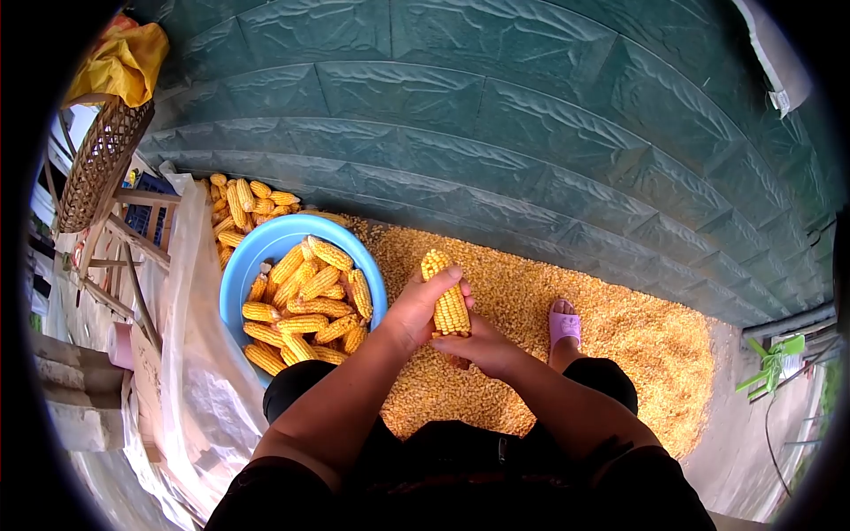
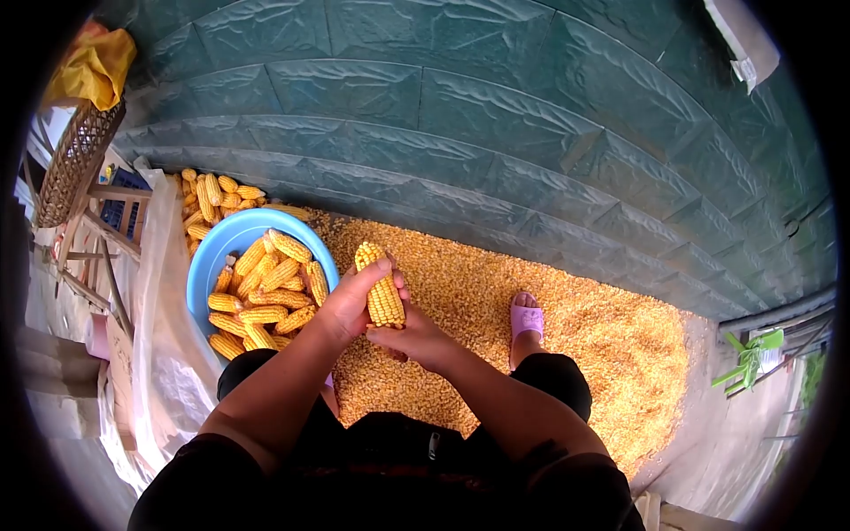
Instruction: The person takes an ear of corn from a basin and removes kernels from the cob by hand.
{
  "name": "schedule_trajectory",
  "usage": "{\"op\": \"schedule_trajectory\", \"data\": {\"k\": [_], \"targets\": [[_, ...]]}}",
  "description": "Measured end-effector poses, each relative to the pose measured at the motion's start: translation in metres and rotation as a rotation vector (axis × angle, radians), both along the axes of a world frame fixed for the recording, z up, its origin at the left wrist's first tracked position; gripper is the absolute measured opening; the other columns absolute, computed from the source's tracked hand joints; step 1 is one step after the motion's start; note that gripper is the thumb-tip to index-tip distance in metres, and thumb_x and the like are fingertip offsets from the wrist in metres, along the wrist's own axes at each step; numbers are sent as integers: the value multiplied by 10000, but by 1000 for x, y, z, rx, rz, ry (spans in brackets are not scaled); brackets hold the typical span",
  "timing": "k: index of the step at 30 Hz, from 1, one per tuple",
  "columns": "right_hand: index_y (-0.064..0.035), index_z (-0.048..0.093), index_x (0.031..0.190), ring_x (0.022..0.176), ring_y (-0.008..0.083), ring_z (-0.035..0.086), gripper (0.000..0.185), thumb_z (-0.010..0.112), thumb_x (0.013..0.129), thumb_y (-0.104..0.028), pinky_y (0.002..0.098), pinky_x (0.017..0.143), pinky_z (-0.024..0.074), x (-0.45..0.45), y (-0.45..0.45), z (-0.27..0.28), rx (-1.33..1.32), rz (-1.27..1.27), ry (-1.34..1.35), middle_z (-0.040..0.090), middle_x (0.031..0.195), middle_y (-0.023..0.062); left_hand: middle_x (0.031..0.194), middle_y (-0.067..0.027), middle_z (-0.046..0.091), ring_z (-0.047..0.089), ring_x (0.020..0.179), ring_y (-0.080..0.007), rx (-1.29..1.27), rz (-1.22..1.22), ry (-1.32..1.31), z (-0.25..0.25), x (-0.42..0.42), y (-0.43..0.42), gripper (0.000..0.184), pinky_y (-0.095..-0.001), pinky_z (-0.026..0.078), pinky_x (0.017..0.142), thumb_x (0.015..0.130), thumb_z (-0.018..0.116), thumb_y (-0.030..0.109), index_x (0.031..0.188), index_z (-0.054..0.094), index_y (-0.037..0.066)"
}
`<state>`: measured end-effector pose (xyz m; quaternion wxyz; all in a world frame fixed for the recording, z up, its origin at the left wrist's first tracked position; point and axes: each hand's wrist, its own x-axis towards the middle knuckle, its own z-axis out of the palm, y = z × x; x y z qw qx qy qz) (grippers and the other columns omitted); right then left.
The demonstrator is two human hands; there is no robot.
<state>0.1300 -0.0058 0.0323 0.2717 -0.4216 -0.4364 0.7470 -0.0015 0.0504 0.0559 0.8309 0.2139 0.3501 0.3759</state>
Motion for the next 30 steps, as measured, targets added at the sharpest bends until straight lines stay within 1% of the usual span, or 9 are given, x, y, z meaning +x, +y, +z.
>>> {"op": "schedule_trajectory", "data": {"k": [3, 7, 9, 10, 12, 13, 18, 23, 30], "targets": [[-48, 494, 1057, 698, 87, 503, 314, 637, 802, -164, 247, 572, 413, -1, 0, 10, 3, 22, -122, 526, 844, 11, 793, -76, 564, 578, 726, -225, 76, -31, 42, -2, 4, -1, 234, -349, 502, 642, 819, 614, 238, 950, 489, 89], [-45, 489, 1080, 674, 108, 510, 330, 626, 808, -172, 276, 560, 420, 2, 1, 7, 71, 44, -74, 536, 840, 46, 794, -74, 564, 575, 728, -226, 36, -2, 14, -5, -1, 2, 242, -362, 501, 672, 805, 624, 243, 939, 498, 87], [-43, 487, 1099, 645, 154, 522, 361, 534, 874, -322, 300, 530, 414, 7, 0, 7, 143, 24, 73, 554, 847, 91, 792, -70, 564, 570, 743, -227, -14, 46, -103, -11, -5, 7, 248, -381, 490, 716, 790, 628, 261, 922, 509, 88], [-43, 487, 1099, 645, 154, 522, 361, 534, 874, -322, 300, 530, 414, 8, 1, 8, 144, 25, 73, 554, 847, 91, 792, -70, 564, 570, 743, -227, -12, 47, -104, -13, -7, 9, 248, -381, 490, 716, 790, 628, 261, 922, 509, 88], [-39, 500, 1059, 637, 163, 542, 405, 451, 903, -409, 267, 520, 406, 10, 3, 11, -358, -24, 474, 579, 836, 65, 789, -66, 563, 565, 759, -230, -23, 33, -278, -11, -9, 11, 257, -398, 474, 754, 783, 621, 289, 909, 516, 91], [-32, 501, 1050, 629, 182, 550, 508, 344, 913, -495, 271, 497, 392, 10, 3, 13, -310, 50, 474, 591, 848, 77, 782, -67, 565, 562, 766, -232, -24, 22, -274, -10, -10, 11, 262, -397, 469, 761, 785, 610, 309, 906, 514, 97], [-40, 511, 1010, 601, 178, 549, 412, 388, 920, -423, 271, 455, 376, 5, -2, 13, -279, 40, 426, 584, 801, 79, 776, -70, 564, 558, 764, -228, 2, -29, -315, -12, -9, 10, 238, -379, 470, 740, 794, 606, 290, 904, 509, 102], [-43, 513, 961, 581, 136, 571, 303, 538, 876, -333, 254, 433, 401, 1, -6, 15, -128, -2, 54, 571, 756, 51, 774, -75, 571, 565, 755, -220, 38, -73, -174, -11, -8, 10, 224, -358, 479, 700, 799, 608, 273, 901, 505, 102], [-41, 501, 970, 580, 130, 582, 331, 587, 845, -335, 244, 448, 443, -2, -2, 11, 102, 10, -117, 563, 747, 41, 769, -87, 566, 568, 727, -238, 37, -5, -54, -7, -4, 7, 235, -375, 489, 714, 800, 602, 247, 920, 501, 72]]}}
